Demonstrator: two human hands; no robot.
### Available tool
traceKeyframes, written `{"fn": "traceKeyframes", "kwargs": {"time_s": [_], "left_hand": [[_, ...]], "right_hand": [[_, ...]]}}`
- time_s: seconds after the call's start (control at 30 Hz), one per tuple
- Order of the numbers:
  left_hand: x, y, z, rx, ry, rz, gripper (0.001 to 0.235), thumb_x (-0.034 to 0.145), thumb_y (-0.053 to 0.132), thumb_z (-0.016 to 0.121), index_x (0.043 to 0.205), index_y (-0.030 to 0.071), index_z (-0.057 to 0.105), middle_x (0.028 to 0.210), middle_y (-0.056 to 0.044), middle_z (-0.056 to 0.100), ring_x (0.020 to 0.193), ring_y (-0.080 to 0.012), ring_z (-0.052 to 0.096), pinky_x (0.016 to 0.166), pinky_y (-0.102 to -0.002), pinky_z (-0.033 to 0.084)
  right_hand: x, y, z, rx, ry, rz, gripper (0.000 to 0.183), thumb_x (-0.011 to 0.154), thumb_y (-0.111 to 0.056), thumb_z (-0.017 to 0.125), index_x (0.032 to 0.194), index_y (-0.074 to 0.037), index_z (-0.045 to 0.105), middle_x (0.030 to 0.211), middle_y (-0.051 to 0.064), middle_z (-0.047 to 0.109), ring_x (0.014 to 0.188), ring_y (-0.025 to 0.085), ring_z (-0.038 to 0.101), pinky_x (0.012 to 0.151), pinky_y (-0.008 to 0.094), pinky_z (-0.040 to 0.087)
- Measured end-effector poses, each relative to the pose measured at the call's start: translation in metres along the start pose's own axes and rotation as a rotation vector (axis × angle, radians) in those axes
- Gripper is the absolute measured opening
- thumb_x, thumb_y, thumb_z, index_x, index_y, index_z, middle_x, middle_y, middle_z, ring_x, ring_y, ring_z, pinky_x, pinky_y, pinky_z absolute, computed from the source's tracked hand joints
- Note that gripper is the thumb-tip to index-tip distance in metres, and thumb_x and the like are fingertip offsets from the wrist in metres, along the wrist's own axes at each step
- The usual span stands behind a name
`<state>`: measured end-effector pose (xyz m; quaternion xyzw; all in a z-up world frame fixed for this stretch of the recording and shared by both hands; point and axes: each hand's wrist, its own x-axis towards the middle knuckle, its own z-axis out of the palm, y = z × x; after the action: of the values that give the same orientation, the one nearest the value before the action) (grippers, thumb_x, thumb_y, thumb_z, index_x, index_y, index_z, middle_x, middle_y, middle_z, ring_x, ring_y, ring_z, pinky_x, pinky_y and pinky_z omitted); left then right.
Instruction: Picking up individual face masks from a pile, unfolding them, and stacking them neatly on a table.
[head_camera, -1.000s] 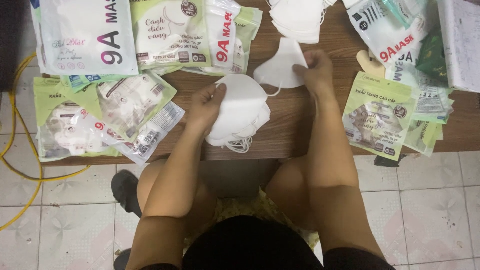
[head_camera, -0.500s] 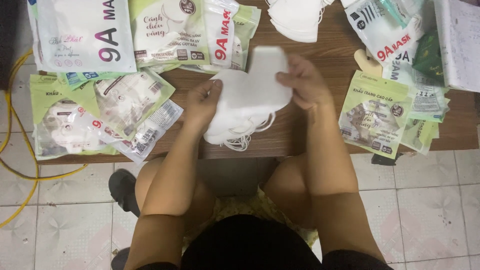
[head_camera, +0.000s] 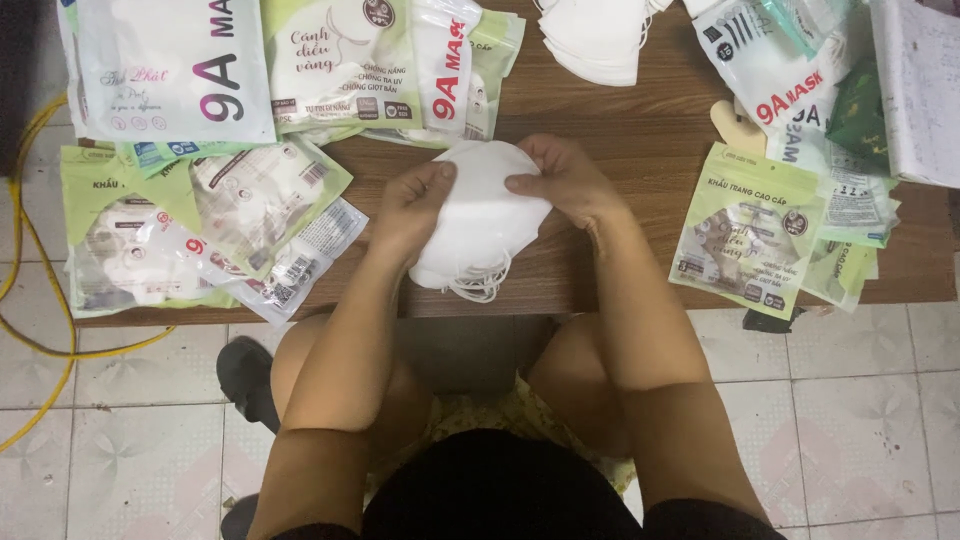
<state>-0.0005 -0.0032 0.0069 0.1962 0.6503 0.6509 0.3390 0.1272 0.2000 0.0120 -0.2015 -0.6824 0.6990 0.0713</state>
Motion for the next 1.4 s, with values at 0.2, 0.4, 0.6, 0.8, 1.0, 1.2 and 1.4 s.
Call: {"fn": "traceKeyframes", "kwargs": {"time_s": [0.2, 0.4, 0.6, 0.8, 1.0, 1.2, 1.4], "left_hand": [[0.000, -0.001, -0.002, 0.057, 0.006, 0.033, 0.031, 0.107, 0.027, 0.060, 0.115, -0.001, 0.072, 0.079, -0.015, 0.074, 0.063, -0.0176, 0.071, 0.051, -0.027, 0.060], [-0.017, 0.041, -0.020, -0.211, 0.115, 0.132, 0.022, 0.106, 0.021, 0.060, 0.109, 0.003, 0.072, 0.091, -0.011, 0.076, 0.082, -0.0155, 0.074, 0.079, -0.030, 0.062], [-0.042, 0.093, -0.023, -0.683, 0.309, 0.073, 0.046, 0.094, 0.021, 0.078, 0.119, -0.001, 0.046, 0.104, -0.007, 0.059, 0.098, -0.0164, 0.065, 0.093, -0.028, 0.056], [0.001, 0.016, -0.110, -1.315, -0.546, -0.191, 0.039, 0.110, 0.037, 0.049, 0.122, 0.009, 0.072, 0.089, -0.011, 0.076, 0.072, -0.0184, 0.071, 0.060, -0.026, 0.056], [0.011, -0.021, -0.121, -1.300, -0.868, 0.289, 0.053, 0.107, 0.017, 0.052, 0.158, 0.010, 0.041, 0.163, -0.013, 0.044, 0.087, -0.0182, 0.059, 0.064, -0.027, 0.051], [0.019, 0.005, -0.107, -1.257, -0.841, 0.186, 0.055, 0.103, 0.020, 0.058, 0.152, 0.004, 0.040, 0.146, -0.011, 0.055, 0.062, -0.0062, 0.050, 0.044, -0.018, 0.044], [-0.036, 0.056, -0.064, -0.741, -0.225, 0.130, 0.032, 0.101, 0.026, 0.064, 0.124, 0.005, 0.061, 0.109, -0.010, 0.070, 0.069, -0.0119, 0.065, 0.060, -0.024, 0.055]], "right_hand": [[-0.001, 0.001, 0.008, -0.041, -0.002, -0.007, 0.037, 0.083, -0.017, 0.088, 0.112, -0.002, 0.071, 0.090, 0.015, 0.074, 0.081, 0.026, 0.075, 0.069, 0.039, 0.065], [0.007, 0.006, -0.004, -0.230, 0.289, -0.034, 0.025, 0.104, -0.024, 0.064, 0.117, -0.004, 0.069, 0.100, 0.019, 0.071, 0.093, 0.029, 0.074, 0.079, 0.043, 0.066], [0.006, -0.008, 0.037, -0.779, 0.115, -0.058, 0.028, 0.103, -0.041, 0.062, 0.115, -0.019, 0.075, 0.102, 0.008, 0.072, 0.097, 0.028, 0.075, 0.077, 0.039, 0.065], [-0.017, 0.036, 0.100, -1.060, -0.124, -0.462, 0.045, 0.089, -0.040, 0.075, 0.125, -0.014, 0.069, 0.128, 0.020, 0.068, 0.125, 0.045, 0.060, 0.101, 0.058, 0.048], [-0.024, 0.046, 0.094, -1.094, -0.179, -0.432, 0.040, 0.086, -0.028, 0.079, 0.119, -0.005, 0.073, 0.130, 0.026, 0.067, 0.131, 0.049, 0.055, 0.108, 0.058, 0.040], [-0.033, 0.022, 0.041, -1.230, -0.174, -0.278, 0.043, 0.081, -0.029, 0.081, 0.120, -0.010, 0.076, 0.134, 0.022, 0.067, 0.134, 0.046, 0.055, 0.108, 0.059, 0.044], [-0.014, 0.053, -0.032, -1.500, -0.004, 0.032, 0.044, 0.086, -0.034, 0.076, 0.129, -0.029, 0.073, 0.152, -0.002, 0.059, 0.149, 0.034, 0.043, 0.110, 0.066, 0.037]]}}
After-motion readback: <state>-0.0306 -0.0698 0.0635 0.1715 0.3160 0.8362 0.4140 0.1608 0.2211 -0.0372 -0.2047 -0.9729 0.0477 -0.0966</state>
